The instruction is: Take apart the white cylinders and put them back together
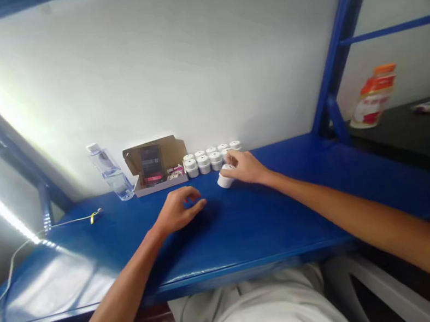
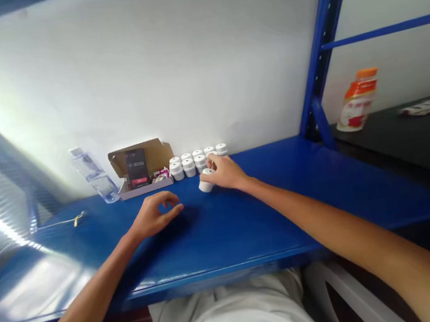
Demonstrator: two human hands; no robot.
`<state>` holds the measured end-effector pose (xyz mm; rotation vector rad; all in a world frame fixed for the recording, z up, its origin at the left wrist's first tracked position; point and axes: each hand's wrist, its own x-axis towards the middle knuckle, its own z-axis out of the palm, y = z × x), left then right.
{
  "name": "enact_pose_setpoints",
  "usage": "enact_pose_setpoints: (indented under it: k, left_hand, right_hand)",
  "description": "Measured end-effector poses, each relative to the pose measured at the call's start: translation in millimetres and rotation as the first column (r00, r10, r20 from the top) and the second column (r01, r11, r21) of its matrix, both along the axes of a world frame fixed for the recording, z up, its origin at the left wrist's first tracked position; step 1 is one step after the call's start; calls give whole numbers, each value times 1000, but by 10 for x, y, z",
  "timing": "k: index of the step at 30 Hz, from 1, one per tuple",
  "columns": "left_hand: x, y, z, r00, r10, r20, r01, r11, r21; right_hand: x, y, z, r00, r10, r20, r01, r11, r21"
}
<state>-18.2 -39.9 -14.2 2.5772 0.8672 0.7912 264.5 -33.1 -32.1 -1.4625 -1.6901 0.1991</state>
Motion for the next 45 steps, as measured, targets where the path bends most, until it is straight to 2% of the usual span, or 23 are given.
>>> enact_pose_setpoints:
  k: [3,6,9,14,16,24,29,32,35,40,45]
  left_hand:
    - [-15,44,-28,999,-4,-38,4,1000,0]
    - [-33,85,-50,998,2,-63,-2,1000,-9]
    - [-49,111,-58,997,13,-70,-14,1000,-17]
    - [-56,122,-58,996,17,-85,-20,999,-33]
    - [-54,121,-56,996,5,-93,-9,999,-47]
    - [-54,120,-44,994,-6,-111,0,999,-52]
    - [-62,143,-59,993,-6,-116,1,999,-44]
    - [-76,182,-77,993,23,-113,-25,1000,-15]
    - [-106,245,-104,992,72,-100,-71,997,14]
    - [-215,428,-176,987,144,-75,-142,989,31]
    - [-357,640,-254,974,222,-40,-223,975,-16]
  right_hand:
    - [499,196,0,986,-110,124,122,988,-92]
    - [902,318,-103,935,-344,92,349,936,-52]
    - [1066,389,-252,926,-377,23,376,926,11]
    - [942,487,-437,990,-140,6,139,988,71]
    - [887,513,-468,995,-97,22,95,993,69]
    - [850,465,-491,983,-165,84,170,984,-55]
    - [826,440,-493,982,-145,120,154,985,-73]
    - [821,441,-478,971,-126,204,150,983,-105]
    - [802,438,-466,958,-104,269,145,980,-138]
    - [754,424,-468,950,-120,287,169,974,-152]
    - [731,415,-473,950,-108,292,164,971,-175]
